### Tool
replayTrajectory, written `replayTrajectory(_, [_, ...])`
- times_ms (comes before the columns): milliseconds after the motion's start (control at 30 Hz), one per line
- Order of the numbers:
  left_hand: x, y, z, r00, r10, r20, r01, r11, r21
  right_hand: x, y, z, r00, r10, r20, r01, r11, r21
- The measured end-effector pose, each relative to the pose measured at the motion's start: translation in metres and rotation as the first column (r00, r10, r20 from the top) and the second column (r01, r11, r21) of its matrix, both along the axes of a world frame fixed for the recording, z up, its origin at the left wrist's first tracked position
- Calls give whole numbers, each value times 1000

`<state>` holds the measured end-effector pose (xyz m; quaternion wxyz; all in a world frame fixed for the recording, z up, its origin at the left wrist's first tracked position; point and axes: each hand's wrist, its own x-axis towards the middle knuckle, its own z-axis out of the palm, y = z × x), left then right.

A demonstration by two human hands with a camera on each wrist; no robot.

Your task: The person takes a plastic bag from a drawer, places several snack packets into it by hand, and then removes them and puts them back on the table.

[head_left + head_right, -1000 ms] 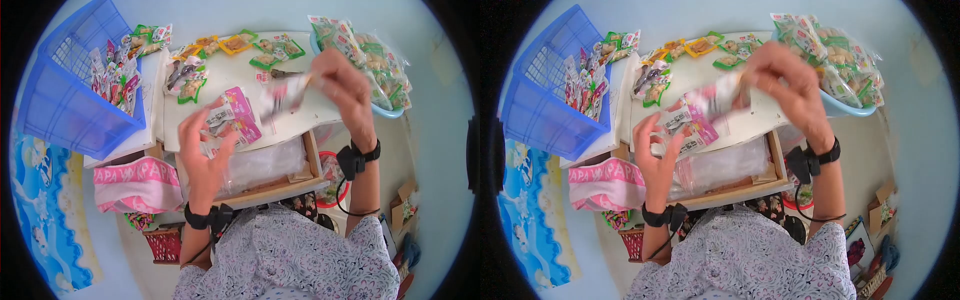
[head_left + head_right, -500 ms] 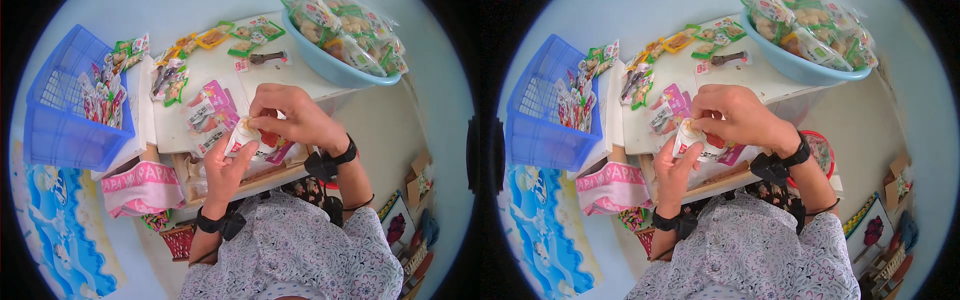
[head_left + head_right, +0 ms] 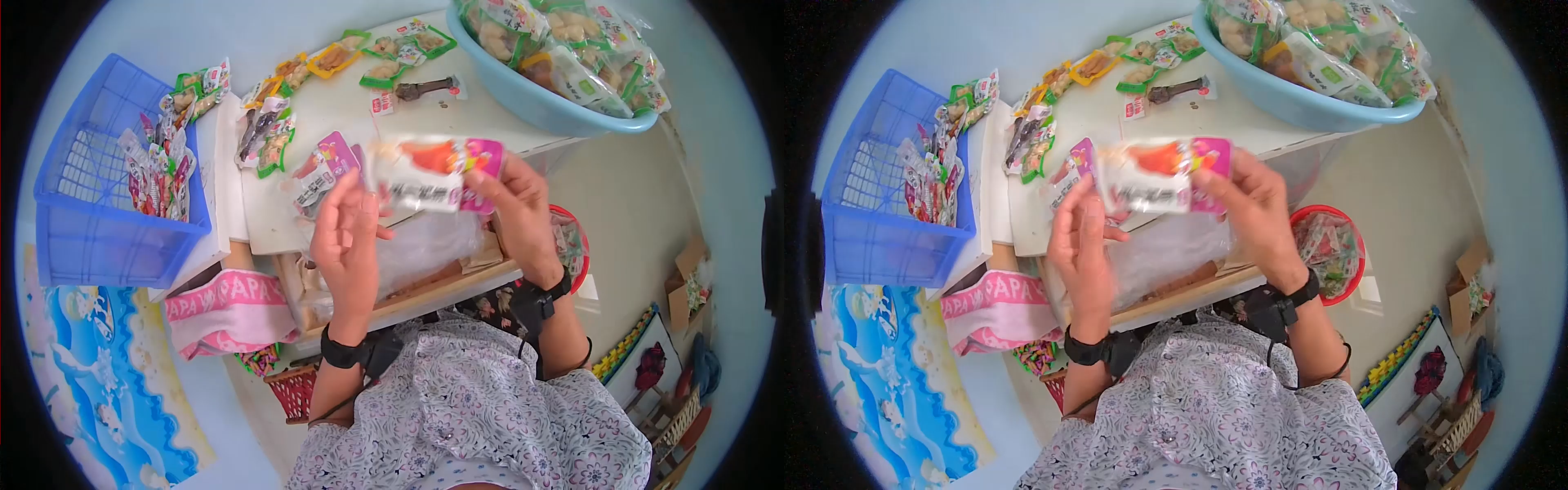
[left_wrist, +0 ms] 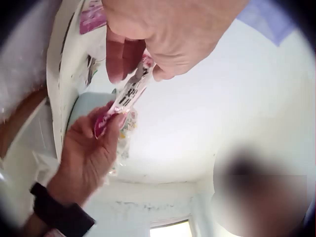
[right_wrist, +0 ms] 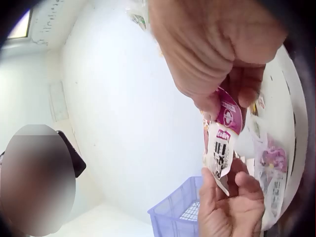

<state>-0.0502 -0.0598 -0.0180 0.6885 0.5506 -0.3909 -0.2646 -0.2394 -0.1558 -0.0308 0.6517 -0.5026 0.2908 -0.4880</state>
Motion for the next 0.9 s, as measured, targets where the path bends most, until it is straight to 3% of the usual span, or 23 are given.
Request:
replayTrajectory(67, [7, -1, 9, 919, 108, 380, -139, 989, 54, -4, -8, -2, 987, -112, 114, 109, 994, 31])
replayTrajectory(167, [10, -11, 5, 780, 171, 602, -254, 966, 54, -15, -20, -6, 983, -181, 22, 178, 981, 78])
replayTrajectory(267, [5, -24, -2, 512, 202, 835, -310, 950, -40, -6, -21, -23, 984, -122, 130, 110, 990, 92])
replayTrajectory(367, [0, -38, -2, 434, 138, 890, -335, 942, 18, 6, -21, -34, 982, -69, 175, 47, 991, 129])
replayTrajectory(467, [7, -47, -10, 449, 95, 888, -342, 937, 72, 10, -22, -30, 995, -33, 92, 17, 986, 165])
replayTrajectory(567, [7, -45, -7, 703, 2, 711, -244, 940, 238, 11, -21, -16, 998, -15, 65, 1, 978, 211])
replayTrajectory(700, [6, -45, -11, 698, 84, 711, -187, 980, 68, 14, -29, -15, 991, 65, 117, -89, 973, 214])
replayTrajectory(900, [-4, -45, -10, 670, 127, 731, -166, 986, -19, 28, -42, -8, 956, 294, -4, -288, 939, 189])
